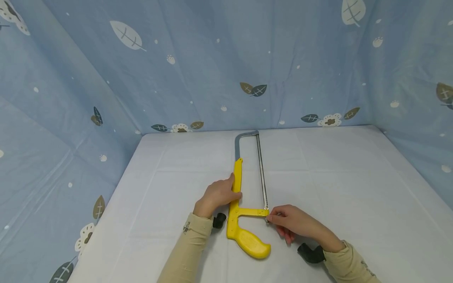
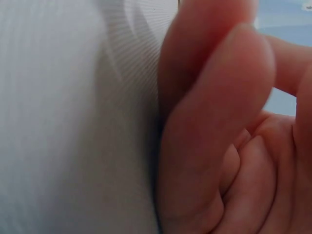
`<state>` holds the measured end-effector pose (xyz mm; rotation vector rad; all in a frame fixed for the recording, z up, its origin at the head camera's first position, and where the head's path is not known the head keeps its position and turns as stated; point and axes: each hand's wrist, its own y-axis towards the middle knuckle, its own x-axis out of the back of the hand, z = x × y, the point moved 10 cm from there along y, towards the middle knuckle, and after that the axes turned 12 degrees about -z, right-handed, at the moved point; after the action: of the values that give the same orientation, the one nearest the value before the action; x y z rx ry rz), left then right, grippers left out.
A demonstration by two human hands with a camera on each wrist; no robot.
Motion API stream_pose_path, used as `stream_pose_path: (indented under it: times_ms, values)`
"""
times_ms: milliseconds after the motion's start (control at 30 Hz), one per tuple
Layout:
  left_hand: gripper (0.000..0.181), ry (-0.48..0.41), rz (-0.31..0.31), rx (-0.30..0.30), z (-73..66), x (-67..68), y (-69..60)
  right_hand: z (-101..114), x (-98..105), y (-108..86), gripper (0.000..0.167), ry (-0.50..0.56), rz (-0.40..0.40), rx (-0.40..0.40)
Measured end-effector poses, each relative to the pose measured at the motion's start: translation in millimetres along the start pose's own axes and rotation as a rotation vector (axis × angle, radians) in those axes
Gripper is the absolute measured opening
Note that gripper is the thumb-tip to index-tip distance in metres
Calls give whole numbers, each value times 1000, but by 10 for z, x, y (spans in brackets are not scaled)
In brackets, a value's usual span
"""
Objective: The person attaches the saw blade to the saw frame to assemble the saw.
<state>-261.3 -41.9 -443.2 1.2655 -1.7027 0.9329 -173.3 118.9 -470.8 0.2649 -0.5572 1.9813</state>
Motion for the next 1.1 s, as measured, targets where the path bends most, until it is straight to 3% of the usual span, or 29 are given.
stream_pose_path:
  times_ms: [767, 1100]
  values:
    - [79, -2, 0, 1, 3, -1, 6, 30, -13, 2, 28, -6, 25, 36]
    - [79, 2, 3, 6, 17, -23, 9, -8, 20, 5, 29, 5, -9, -3]
